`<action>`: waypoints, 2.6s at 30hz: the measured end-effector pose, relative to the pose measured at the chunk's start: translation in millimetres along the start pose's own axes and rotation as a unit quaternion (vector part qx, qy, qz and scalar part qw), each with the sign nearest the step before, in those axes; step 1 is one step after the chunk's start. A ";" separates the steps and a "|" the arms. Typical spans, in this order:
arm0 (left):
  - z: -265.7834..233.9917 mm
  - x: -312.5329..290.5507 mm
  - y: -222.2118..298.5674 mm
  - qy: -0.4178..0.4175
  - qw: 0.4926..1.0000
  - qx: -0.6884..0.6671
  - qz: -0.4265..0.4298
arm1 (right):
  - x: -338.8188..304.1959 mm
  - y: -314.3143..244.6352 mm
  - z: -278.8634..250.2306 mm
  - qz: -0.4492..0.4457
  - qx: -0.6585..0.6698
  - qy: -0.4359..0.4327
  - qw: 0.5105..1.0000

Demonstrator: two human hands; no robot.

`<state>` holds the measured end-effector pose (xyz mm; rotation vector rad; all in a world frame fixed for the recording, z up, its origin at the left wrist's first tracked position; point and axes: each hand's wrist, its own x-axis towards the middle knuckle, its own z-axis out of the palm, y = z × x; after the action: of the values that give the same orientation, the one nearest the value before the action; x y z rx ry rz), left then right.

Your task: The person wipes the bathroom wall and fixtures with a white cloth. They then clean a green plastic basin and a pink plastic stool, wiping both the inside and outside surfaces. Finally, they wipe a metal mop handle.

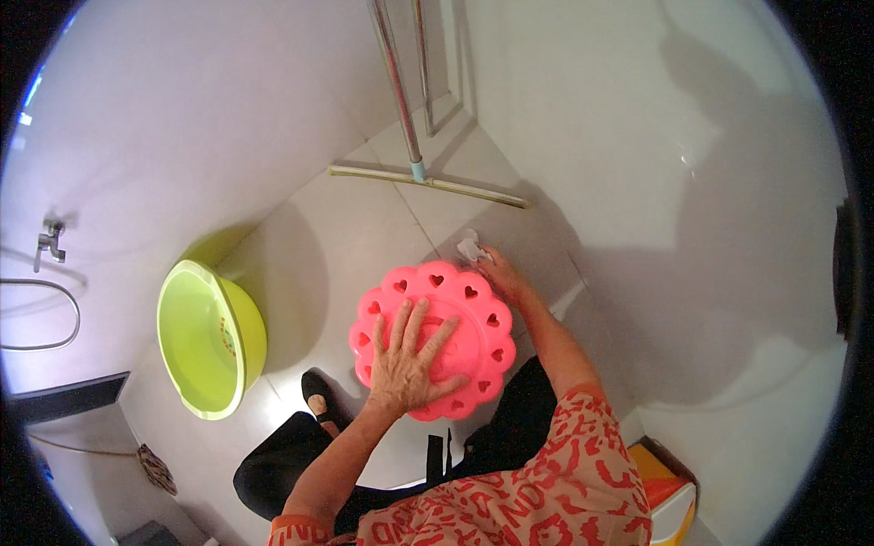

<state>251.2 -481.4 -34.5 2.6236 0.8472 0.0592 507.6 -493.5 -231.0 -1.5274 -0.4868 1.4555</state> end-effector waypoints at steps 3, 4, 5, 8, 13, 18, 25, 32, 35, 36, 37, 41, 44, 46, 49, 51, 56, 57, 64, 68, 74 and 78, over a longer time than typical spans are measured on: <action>0.3 -0.3 -0.5 0.012 1.000 0.006 -0.002 | -21.1 -7.1 2.7 0.027 -0.015 0.032 0.999; 0.0 -0.2 -0.4 0.018 1.000 0.008 -0.002 | -31.7 -14.1 2.1 0.037 -0.050 0.043 0.997; 0.3 -0.5 -0.7 0.015 1.000 0.011 -0.003 | -40.7 -18.6 1.6 0.047 -0.084 0.055 0.994; 2.8 1.8 1.7 0.013 1.000 0.014 0.007 | -69.0 -18.9 -12.0 0.013 -0.071 0.048 0.996; 3.2 0.0 -0.6 0.025 0.999 0.017 0.015 | -126.6 -71.9 6.3 -0.109 -0.017 -0.003 0.994; 1.1 1.1 1.4 0.001 1.000 0.030 0.009 | -143.7 -111.2 24.6 -0.247 -0.093 -0.025 0.964; 1.3 0.7 1.2 -0.015 1.000 0.026 0.001 | -84.4 -135.5 12.1 -0.075 -0.079 -0.166 0.980; 0.8 1.6 1.0 -0.017 0.999 0.032 -0.002 | -13.2 -73.7 17.0 -0.149 -0.176 -0.123 0.965; 1.0 1.7 1.6 -0.017 0.999 0.027 -0.003 | -4.8 -30.4 0.4 -0.053 -0.158 -0.026 0.986; 0.5 1.6 1.5 -0.016 0.999 0.027 -0.007 | -5.9 -22.4 -1.3 -0.034 -0.127 -0.013 0.991; 0.2 1.8 1.9 -0.014 1.000 0.024 -0.008 | -10.9 -16.2 -3.9 -0.015 -0.097 0.002 0.995; 0.6 0.8 1.8 -0.017 0.999 0.033 -0.016 | -36.6 5.3 -6.5 0.043 -0.072 0.086 0.993; 4.1 1.3 2.4 -0.002 1.000 0.029 -0.005 | -60.2 13.4 -12.3 0.056 0.002 0.103 0.993; 2.5 2.0 3.5 0.002 1.000 0.024 -0.003 | -80.1 5.2 -6.2 0.060 0.051 0.125 0.989; 2.1 1.4 2.5 0.008 0.999 0.037 0.010 | -121.4 -25.5 6.6 0.026 0.109 0.104 0.988; 3.0 -0.1 1.0 0.028 0.999 0.036 0.014 | -151.7 -54.3 15.5 -0.037 0.111 0.071 0.991; 4.7 -0.3 2.1 0.040 0.998 0.039 0.024 | -161.8 -72.3 27.9 -0.156 0.073 0.058 0.983; 4.7 -0.7 0.8 0.039 0.998 0.039 0.024 | -158.7 -69.0 29.5 -0.158 0.078 0.073 0.982; 6.2 -2.4 -0.3 0.035 0.998 0.045 0.032 | -111.3 23.2 27.1 -0.042 0.179 0.215 0.959; 3.6 -2.5 0.8 0.043 0.998 0.034 0.034 | -108.3 45.5 22.9 0.040 0.198 0.245 0.948; 4.6 0.3 4.7 0.041 0.997 0.042 0.040 | -123.1 69.4 35.0 0.016 0.308 0.296 0.904; 6.8 -1.5 2.0 0.049 0.997 0.044 0.035 | -167.7 12.1 47.2 -0.057 0.223 0.227 0.946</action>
<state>252.1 -486.0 -39.9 2.7530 0.8059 0.1750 423.8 -617.8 -141.2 -1.3765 0.0345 0.9913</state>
